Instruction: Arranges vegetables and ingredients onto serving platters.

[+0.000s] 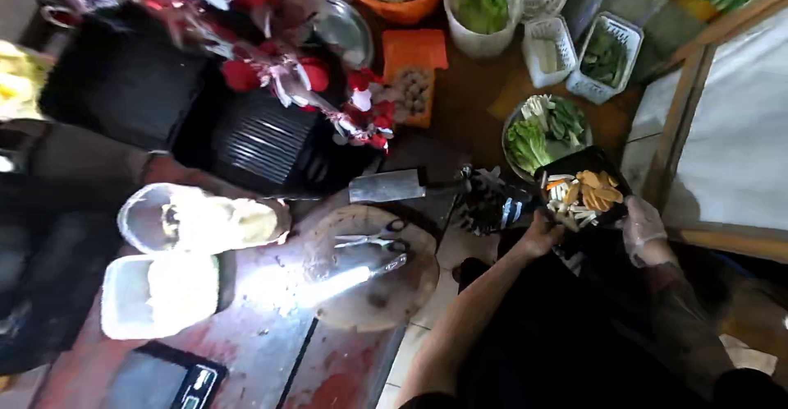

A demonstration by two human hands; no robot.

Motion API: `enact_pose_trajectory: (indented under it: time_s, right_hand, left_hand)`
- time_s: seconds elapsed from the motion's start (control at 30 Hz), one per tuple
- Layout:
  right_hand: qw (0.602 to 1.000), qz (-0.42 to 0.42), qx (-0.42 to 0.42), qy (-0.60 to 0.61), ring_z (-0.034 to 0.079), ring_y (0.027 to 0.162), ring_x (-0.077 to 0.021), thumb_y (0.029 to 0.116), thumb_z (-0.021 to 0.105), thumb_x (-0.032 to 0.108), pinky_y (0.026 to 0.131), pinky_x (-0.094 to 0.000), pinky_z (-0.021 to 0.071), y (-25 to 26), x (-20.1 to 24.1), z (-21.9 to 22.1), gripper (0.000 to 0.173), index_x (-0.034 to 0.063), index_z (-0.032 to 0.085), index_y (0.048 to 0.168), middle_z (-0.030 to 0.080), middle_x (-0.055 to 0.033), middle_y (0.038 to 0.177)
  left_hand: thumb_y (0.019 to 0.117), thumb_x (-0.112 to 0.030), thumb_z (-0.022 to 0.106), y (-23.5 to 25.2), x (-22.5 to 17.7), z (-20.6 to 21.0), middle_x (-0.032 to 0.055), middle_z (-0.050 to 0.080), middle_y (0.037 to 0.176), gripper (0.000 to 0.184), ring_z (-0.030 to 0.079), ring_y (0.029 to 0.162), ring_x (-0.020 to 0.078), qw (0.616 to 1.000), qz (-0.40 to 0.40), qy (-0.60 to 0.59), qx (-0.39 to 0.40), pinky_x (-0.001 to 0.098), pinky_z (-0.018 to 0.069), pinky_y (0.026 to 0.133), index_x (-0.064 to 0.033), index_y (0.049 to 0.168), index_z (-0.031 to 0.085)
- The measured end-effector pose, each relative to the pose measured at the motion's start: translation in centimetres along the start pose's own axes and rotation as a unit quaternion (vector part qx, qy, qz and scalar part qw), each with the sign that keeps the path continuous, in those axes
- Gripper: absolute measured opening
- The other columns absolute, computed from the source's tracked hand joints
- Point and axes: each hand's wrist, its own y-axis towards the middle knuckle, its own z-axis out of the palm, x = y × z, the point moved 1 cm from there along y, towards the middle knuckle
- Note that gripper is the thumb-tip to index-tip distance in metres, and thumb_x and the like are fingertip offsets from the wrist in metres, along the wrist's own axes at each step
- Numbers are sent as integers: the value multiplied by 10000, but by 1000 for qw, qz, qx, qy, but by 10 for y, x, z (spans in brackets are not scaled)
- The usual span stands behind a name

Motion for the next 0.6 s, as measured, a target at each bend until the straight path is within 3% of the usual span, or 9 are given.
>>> enact_pose_trajectory:
  time_s: [0.07,0.13,0.17,0.23,0.3,0.37,0.43,0.47,0.6]
  right_hand:
    - [998,39,-17,-49,624,1203,-287,1113,287,434,1013,-518,523,25,-4,-2,548,73,613,1365,636,-175,1325]
    - [984,40,19,-174,537,1342,-357,1118,343,251,1116,-550,440,49,6,-7,433,30,546,1431,571,-232,1419]
    - [967,33,50,-249,504,1370,-408,1077,457,137,1133,-579,414,63,11,-9,393,3,520,1441,550,-266,1432]
    - [938,24,82,-335,516,1337,-470,969,640,54,1094,-632,429,91,15,-9,468,-2,531,1421,565,-286,1398]
    - [945,19,83,-316,535,1299,-495,987,606,45,1043,-683,440,111,16,-11,415,24,559,1398,578,-288,1375]
    - [957,5,83,-278,535,1293,-508,1046,531,132,1009,-719,438,127,26,-20,386,68,552,1425,568,-280,1398]
    - [975,8,69,-213,570,1258,-468,1090,408,423,975,-731,446,134,48,-29,452,149,588,1401,604,-229,1371]
    - [979,7,70,-192,584,1233,-471,1085,382,495,966,-743,439,138,67,-31,509,141,622,1361,630,-237,1325]
    - [959,16,121,-255,601,1226,-448,1081,361,505,989,-727,427,169,124,-31,547,119,707,1253,676,-231,1256]
  left_hand:
    - [1015,-227,605,37,2,10,231,590,1345,786,687,1115,259,999,-52,3,7,423,598,951,-54,1592,99]
    - [1037,-221,575,65,-5,17,240,593,1336,760,688,1101,248,995,-104,-3,9,397,585,951,-49,1597,92]
    - [1045,-223,562,77,-6,18,238,596,1334,736,691,1096,246,993,-121,-7,12,390,585,949,-46,1598,109]
    - [1058,-222,541,95,-7,18,231,598,1335,658,697,1087,244,990,-139,-24,17,382,593,938,-30,1580,189]
    - [1066,-206,531,101,-15,20,228,600,1334,608,700,1084,246,987,-149,-62,19,378,599,934,-17,1566,242]
    - [1079,-208,503,106,-25,22,215,629,1292,531,708,1063,247,984,-139,-111,20,380,601,935,-4,1531,312]
    - [1091,-210,463,107,-31,24,207,662,1225,463,707,1032,254,976,-120,-183,6,390,589,937,15,1486,374]
    - [1096,-220,451,108,-35,24,206,672,1205,464,708,1029,260,969,-113,-218,-9,399,584,943,17,1486,369]
    - [1092,-288,451,107,-50,13,160,662,1137,548,691,972,241,951,-93,-294,-33,412,566,928,-110,1560,227]
